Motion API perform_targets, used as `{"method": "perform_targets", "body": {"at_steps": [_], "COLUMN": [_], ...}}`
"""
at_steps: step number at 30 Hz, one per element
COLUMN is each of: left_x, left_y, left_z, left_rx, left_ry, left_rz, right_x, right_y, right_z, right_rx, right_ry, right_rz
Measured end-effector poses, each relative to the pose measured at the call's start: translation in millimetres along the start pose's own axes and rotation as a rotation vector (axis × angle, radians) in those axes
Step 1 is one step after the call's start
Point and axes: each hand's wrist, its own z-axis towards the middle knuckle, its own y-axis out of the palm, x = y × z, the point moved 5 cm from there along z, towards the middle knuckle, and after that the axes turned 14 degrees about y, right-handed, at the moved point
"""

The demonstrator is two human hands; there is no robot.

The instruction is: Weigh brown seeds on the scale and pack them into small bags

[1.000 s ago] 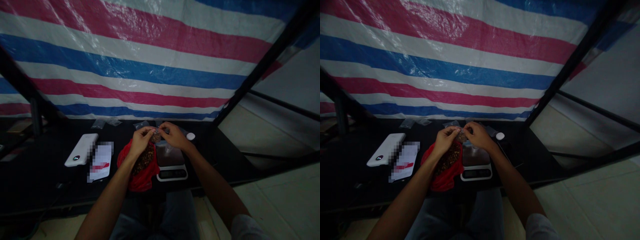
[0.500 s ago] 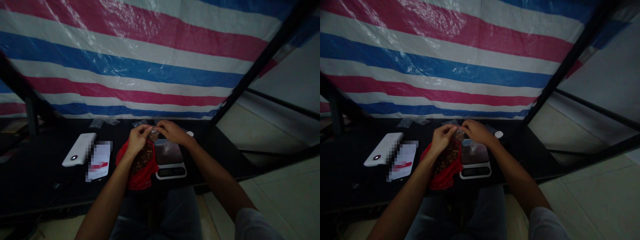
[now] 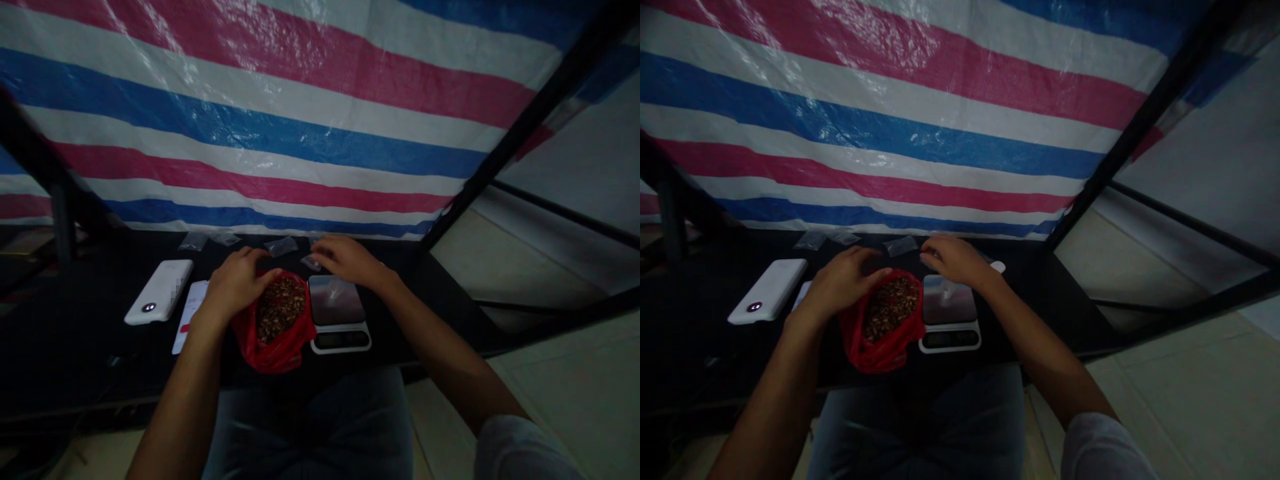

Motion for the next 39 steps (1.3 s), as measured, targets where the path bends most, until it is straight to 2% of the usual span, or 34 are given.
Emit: {"method": "perform_targets", "body": {"at_steps": [4,6,8,10,13,15,17,19,22,24,27,29,30,32,35,36,39], "left_x": [-15.6,-19.2,-20.0,-19.0,-17.1,-15.8,-15.7,-17.1,-18.9,-16.7,-4.8,4.6,7.9,12.8,17.3,17.3,12.4], "left_y": [16.3,21.1,16.1,3.9,-18.5,-26.6,-24.5,-15.0,-3.4,-5.8,-20.9,-28.5,-28.8,-20.6,4.1,10.5,18.8], "left_z": [2.0,6.1,11.9,17.9,26.5,31.1,33.5,33.8,32.0,30.3,25.5,22.1,21.4,23.5,27.3,27.5,26.8], "left_rx": [-0.322,-0.37,-0.317,-0.236,-0.096,-0.028,-0.015,-0.037,-0.003,0.116,0.366,0.487,0.502,0.402,0.083,0.01,-0.064], "left_ry": [-0.132,-0.123,-0.062,0.012,0.09,0.123,0.133,0.12,0.101,0.114,0.2,0.267,0.284,0.301,0.317,0.317,0.266], "left_rz": [0.05,0.02,-0.016,-0.068,-0.129,-0.146,-0.154,-0.166,-0.187,-0.153,-0.075,-0.121,-0.173,-0.278,-0.31,-0.295,-0.244], "right_x": [-45.9,-63.0,-70.6,-69.8,-62.0,-57.7,-56.6,-58.0,-64.9,-71.3,-76.4,-76.0,-75.0,-71.9,-65.0,-62.5,-56.8], "right_y": [33.7,50.1,63.7,69.7,59.0,46.9,41.5,43.2,43.2,39.6,43.2,56.7,66.6,85.6,100.7,102.2,102.3], "right_z": [-35.9,-55.8,-69.8,-74.6,-68.1,-62.1,-59.8,-60.6,-56.7,-45.0,-17.4,-0.3,5.5,11.9,14.3,14.1,12.4], "right_rx": [-0.294,-0.355,-0.373,-0.357,-0.266,-0.206,-0.226,-0.322,-0.397,-0.36,-0.303,-0.318,-0.364,-0.451,-0.465,-0.457,-0.455], "right_ry": [-0.233,-0.347,-0.407,-0.402,-0.311,-0.249,-0.234,-0.243,-0.246,-0.243,-0.208,-0.182,-0.175,-0.167,-0.115,-0.095,-0.08], "right_rz": [-0.04,-0.068,-0.119,-0.176,-0.195,-0.181,-0.191,-0.196,-0.097,-0.006,0.029,-0.045,-0.088,-0.158,-0.236,-0.256,-0.246]}}
